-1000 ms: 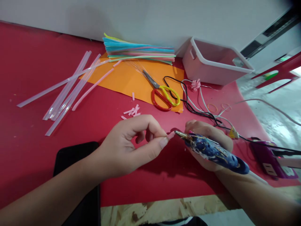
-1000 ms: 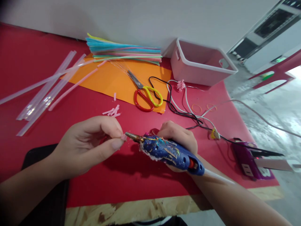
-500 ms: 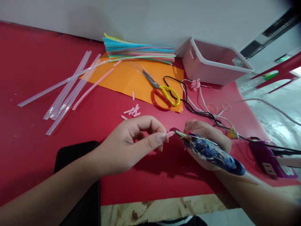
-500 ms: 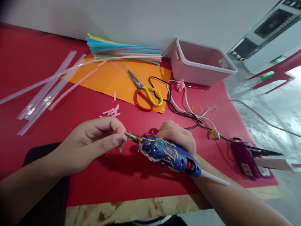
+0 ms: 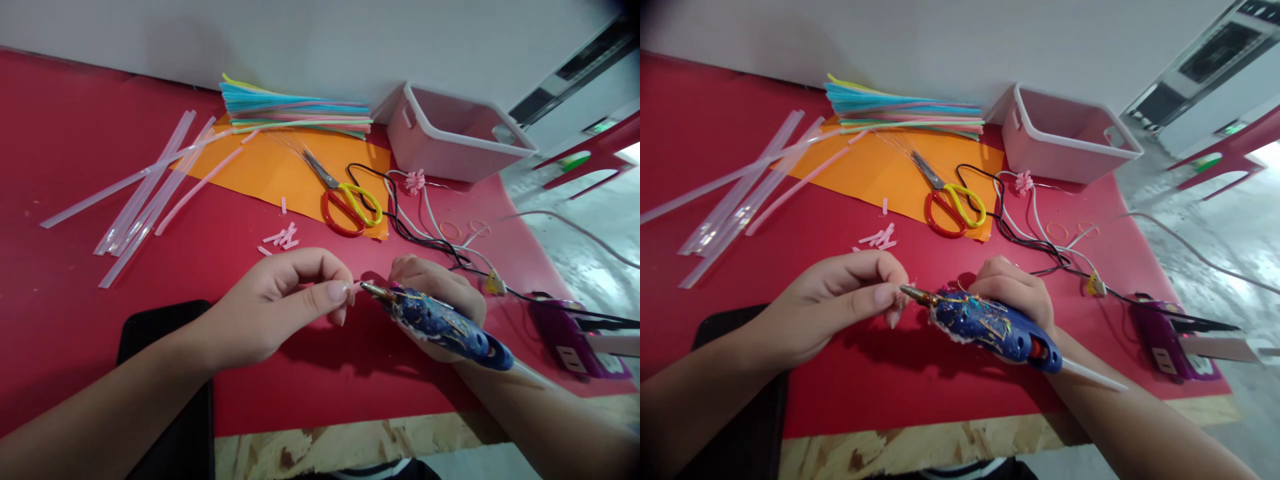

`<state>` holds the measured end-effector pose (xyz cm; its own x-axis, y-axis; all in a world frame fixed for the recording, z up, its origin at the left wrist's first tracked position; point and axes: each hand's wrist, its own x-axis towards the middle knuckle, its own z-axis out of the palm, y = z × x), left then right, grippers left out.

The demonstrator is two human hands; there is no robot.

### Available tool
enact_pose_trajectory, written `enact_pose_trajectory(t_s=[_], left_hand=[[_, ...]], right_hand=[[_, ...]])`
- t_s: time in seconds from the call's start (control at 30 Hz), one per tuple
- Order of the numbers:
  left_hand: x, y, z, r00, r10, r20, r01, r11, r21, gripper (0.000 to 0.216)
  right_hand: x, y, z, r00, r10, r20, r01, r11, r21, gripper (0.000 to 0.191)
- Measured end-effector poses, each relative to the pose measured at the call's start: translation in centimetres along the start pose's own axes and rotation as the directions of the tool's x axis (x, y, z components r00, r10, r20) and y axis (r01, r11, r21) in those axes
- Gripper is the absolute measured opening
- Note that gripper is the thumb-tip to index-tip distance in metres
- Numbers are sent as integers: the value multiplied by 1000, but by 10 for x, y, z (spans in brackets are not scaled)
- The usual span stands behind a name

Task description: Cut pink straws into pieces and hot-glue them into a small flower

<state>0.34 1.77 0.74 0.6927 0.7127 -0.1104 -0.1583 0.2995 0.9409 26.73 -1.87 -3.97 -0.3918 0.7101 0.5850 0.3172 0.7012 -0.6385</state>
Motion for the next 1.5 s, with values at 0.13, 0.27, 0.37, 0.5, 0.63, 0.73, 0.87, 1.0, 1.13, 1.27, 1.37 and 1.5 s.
enact_pose_trajectory(t_s=[0.13,0.27,0.37,0.5,0.63,0.73,0.87,1.0,1.13,1.27,1.37,1.5], left_hand=[[0,0,0,1000,9,-11,-9,1000,19,15],[1,0,0,1000,3,-18,-3,1000,20,15],[1,-1,0,1000,8,-25,-8,1000,-3,15],[2,-3,-1,1000,-23,-15,22,998,-66,15],[2,-4,-3,998,-68,11,69,991,-115,15],[2,-5,-4,992,-116,44,121,986,-116,17],[2,-4,-4,987,-143,72,151,982,-113,16],[3,-5,-4,985,-154,80,163,979,-121,17],[4,-4,-3,982,-162,99,175,975,-137,18],[3,-2,-3,976,-169,141,188,973,-137,20],[2,-2,-2,972,-171,160,194,971,-138,20],[2,-2,-3,972,-160,172,185,973,-137,22]], right_hand=[[-2,2,2,999,18,-35,-18,1000,13,15],[0,-4,3,999,23,-49,-22,1000,23,9],[3,-13,4,992,90,-91,-96,993,-64,7],[4,-17,4,984,108,-145,-127,983,-131,10],[0,-4,2,998,10,-68,-12,1000,-19,16],[-2,2,-1,1000,-7,-2,7,1000,-7,19],[-1,2,-3,998,-33,46,34,999,-25,16],[-2,1,-3,998,-28,51,29,999,-24,14],[-2,0,-2,999,-19,49,20,999,-25,13],[0,-1,-2,998,-31,51,33,999,-29,12],[0,-2,-2,999,-20,51,21,999,-27,13],[-2,-1,-2,999,8,34,-6,999,-38,13]])
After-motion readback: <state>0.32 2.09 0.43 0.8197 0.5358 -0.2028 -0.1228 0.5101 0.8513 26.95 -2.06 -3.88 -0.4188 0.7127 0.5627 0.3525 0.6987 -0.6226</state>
